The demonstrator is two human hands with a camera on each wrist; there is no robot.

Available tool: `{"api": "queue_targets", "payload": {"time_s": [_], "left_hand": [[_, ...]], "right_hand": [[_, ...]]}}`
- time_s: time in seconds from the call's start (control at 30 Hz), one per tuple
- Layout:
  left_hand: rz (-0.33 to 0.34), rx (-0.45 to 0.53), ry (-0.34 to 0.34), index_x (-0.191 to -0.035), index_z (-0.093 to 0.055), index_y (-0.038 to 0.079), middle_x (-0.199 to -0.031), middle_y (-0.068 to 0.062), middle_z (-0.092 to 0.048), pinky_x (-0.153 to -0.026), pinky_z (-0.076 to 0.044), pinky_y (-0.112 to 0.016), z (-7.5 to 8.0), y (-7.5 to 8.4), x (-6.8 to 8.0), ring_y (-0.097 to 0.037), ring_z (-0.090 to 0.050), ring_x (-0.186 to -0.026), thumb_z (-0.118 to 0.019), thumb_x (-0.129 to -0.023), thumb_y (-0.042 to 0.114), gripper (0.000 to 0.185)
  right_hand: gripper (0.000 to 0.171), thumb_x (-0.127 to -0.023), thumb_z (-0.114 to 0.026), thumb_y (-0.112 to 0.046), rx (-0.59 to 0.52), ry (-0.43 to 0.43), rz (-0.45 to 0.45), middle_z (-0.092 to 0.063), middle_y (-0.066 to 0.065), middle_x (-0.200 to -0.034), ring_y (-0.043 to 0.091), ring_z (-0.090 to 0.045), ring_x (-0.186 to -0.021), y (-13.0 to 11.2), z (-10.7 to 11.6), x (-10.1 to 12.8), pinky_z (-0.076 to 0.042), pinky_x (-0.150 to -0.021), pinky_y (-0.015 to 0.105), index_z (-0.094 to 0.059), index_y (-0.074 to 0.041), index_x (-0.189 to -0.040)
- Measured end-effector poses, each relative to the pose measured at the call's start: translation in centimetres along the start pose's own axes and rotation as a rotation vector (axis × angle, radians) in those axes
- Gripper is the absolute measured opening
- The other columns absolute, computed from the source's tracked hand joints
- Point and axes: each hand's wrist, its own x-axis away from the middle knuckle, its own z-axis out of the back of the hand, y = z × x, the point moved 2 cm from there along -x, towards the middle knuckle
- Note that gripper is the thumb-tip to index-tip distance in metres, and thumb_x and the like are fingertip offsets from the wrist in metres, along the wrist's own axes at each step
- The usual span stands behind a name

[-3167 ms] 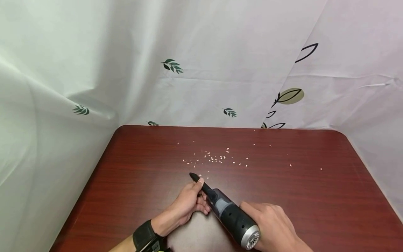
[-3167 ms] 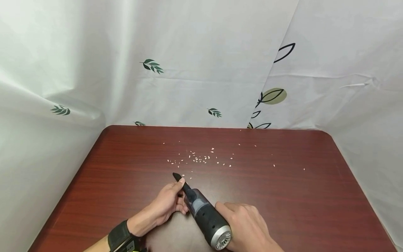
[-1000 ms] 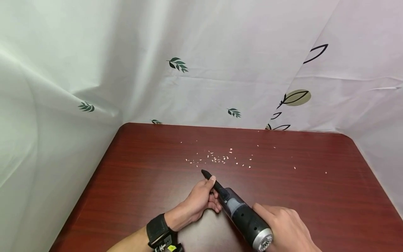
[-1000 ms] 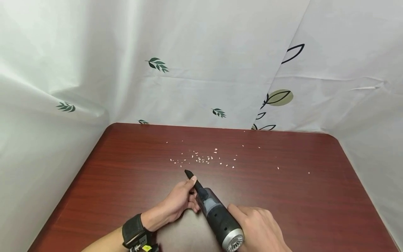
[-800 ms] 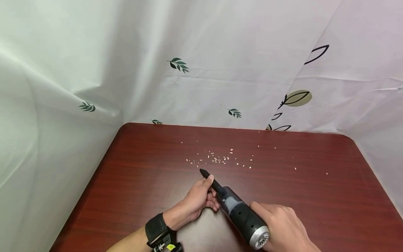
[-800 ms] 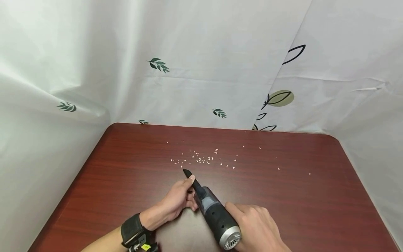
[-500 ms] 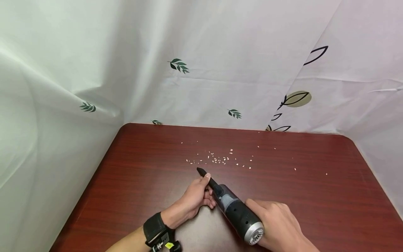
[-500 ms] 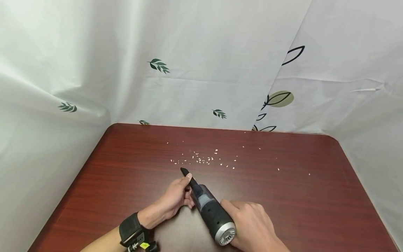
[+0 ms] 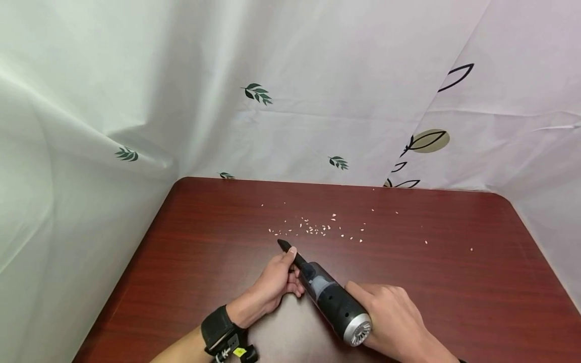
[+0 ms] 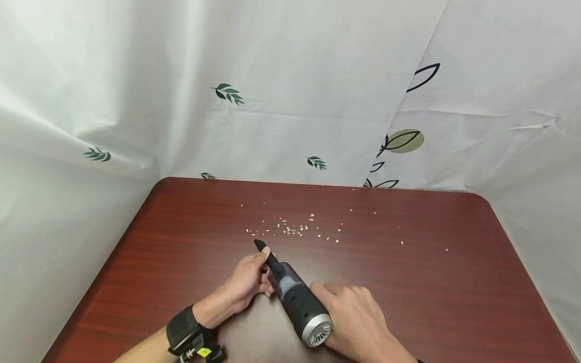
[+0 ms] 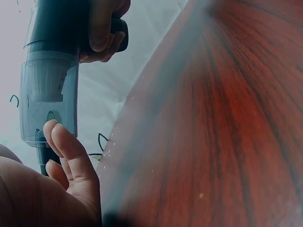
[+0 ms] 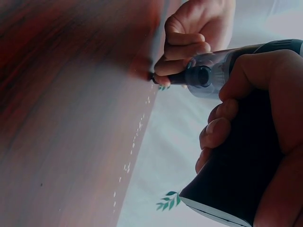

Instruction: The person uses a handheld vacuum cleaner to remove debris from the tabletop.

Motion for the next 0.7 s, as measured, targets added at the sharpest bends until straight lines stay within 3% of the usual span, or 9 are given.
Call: {"api": "queue_targets", "payload": {"time_s": [0.17, 0.7], "left_hand": [[-0.004, 0.003, 0.005, -0.101, -0.048, 0.004, -0.066, -0.002, -0.057, -0.051, -0.056, -0.027, 0.6, 0.2, 0.0, -0.012, -0.061, -0.05, -0.039, -0.117, 0.042, 0.042], [-0.006, 0.01, 0.048, -0.087, -0.048, 0.007, -0.063, -0.001, -0.056, -0.049, -0.055, -0.025, 2.0, 0.5, -0.4, -0.011, -0.06, -0.048, -0.036, -0.117, 0.04, 0.046]], "right_hand": [[0.047, -0.057, -0.089, -0.02, -0.019, -0.002, 0.01, -0.037, -0.027, -0.07, -0.008, -0.033, -0.058, -0.1, -0.3, -0.5, -0.029, -0.046, 0.017, -0.052, -0.03, -0.085], [0.045, -0.061, -0.089, -0.021, -0.018, -0.054, -0.001, -0.038, -0.025, -0.069, -0.005, -0.033, -0.056, -0.4, -1.1, -2.0, -0.028, -0.046, 0.018, -0.053, -0.03, -0.086]]}}
